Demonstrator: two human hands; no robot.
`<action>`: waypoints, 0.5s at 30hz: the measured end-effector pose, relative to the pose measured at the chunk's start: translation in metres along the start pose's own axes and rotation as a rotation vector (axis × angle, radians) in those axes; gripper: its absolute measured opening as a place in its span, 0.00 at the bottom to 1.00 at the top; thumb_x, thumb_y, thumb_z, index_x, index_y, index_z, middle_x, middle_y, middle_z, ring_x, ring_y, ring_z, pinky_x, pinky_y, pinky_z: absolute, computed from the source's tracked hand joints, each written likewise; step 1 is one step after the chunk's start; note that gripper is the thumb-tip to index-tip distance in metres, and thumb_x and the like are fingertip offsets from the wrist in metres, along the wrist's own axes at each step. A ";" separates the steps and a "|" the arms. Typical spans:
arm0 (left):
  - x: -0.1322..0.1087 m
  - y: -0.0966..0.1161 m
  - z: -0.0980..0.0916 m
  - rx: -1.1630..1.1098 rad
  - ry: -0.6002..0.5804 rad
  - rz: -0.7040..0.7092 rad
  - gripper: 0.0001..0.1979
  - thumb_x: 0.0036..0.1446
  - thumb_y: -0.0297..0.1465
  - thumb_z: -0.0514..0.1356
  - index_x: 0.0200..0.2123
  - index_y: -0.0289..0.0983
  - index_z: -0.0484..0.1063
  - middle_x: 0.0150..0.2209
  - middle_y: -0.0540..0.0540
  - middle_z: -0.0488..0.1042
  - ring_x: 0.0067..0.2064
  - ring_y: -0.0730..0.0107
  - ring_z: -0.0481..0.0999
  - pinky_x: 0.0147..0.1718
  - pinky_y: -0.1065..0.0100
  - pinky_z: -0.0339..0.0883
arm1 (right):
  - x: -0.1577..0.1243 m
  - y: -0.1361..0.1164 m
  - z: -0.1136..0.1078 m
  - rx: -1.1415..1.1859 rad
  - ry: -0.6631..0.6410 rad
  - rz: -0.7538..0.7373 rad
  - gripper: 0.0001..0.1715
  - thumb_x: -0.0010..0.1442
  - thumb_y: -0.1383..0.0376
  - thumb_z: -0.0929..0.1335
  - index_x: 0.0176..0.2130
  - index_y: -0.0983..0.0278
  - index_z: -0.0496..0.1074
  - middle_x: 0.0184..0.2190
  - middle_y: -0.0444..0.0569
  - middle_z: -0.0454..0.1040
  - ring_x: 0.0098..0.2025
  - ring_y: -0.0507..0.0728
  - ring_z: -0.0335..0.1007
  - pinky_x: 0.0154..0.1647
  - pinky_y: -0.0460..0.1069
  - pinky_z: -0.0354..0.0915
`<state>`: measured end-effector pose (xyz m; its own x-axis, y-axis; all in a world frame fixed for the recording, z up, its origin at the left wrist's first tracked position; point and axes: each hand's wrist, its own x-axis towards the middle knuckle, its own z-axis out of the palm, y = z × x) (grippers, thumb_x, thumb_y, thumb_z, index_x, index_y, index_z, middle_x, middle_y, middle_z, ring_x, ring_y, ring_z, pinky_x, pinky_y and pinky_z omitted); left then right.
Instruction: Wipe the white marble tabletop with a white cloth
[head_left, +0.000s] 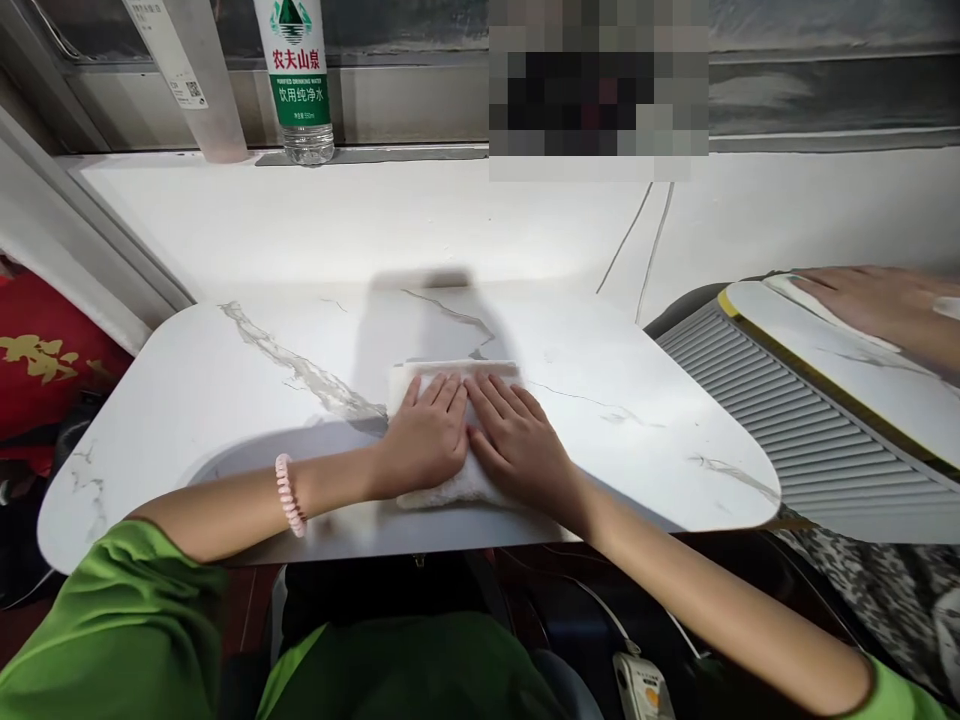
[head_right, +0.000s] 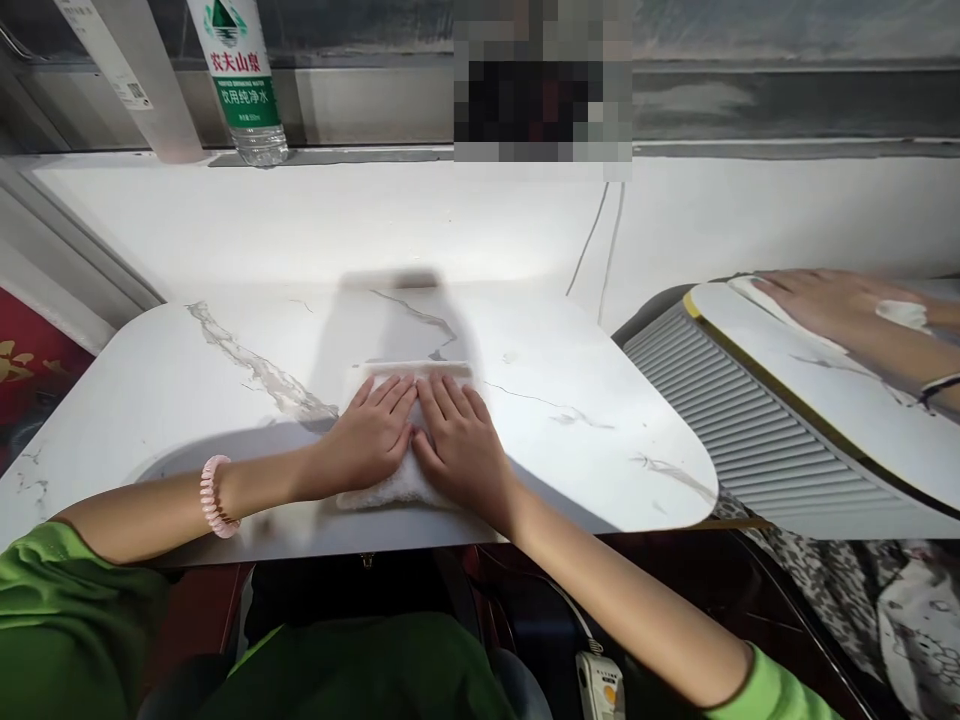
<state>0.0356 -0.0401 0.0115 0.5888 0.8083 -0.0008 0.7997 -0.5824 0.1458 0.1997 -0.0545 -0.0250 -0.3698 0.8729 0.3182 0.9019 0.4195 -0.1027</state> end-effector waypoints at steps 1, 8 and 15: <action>0.006 -0.004 0.000 -0.003 0.004 -0.023 0.28 0.68 0.30 0.43 0.69 0.28 0.53 0.71 0.38 0.53 0.72 0.59 0.49 0.70 0.52 0.41 | 0.010 0.001 0.003 -0.005 0.002 0.007 0.35 0.65 0.61 0.56 0.69 0.66 0.57 0.67 0.57 0.61 0.69 0.66 0.56 0.66 0.64 0.57; 0.080 -0.063 0.001 -0.031 0.116 -0.185 0.28 0.67 0.27 0.42 0.68 0.28 0.54 0.71 0.40 0.54 0.72 0.62 0.50 0.70 0.55 0.38 | 0.114 0.030 0.027 -0.023 -0.063 -0.003 0.33 0.65 0.65 0.54 0.66 0.74 0.60 0.67 0.63 0.61 0.69 0.66 0.55 0.67 0.61 0.54; 0.146 -0.122 -0.002 -0.033 0.232 -0.144 0.25 0.65 0.26 0.45 0.64 0.30 0.61 0.67 0.38 0.62 0.68 0.60 0.59 0.67 0.55 0.48 | 0.193 0.051 0.048 0.006 -0.082 0.080 0.33 0.65 0.67 0.54 0.65 0.74 0.60 0.67 0.60 0.61 0.68 0.64 0.54 0.67 0.60 0.50</action>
<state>0.0241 0.1489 -0.0042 0.4241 0.8828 0.2020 0.8666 -0.4604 0.1924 0.1638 0.1476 -0.0145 -0.3141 0.9209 0.2308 0.9280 0.3491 -0.1301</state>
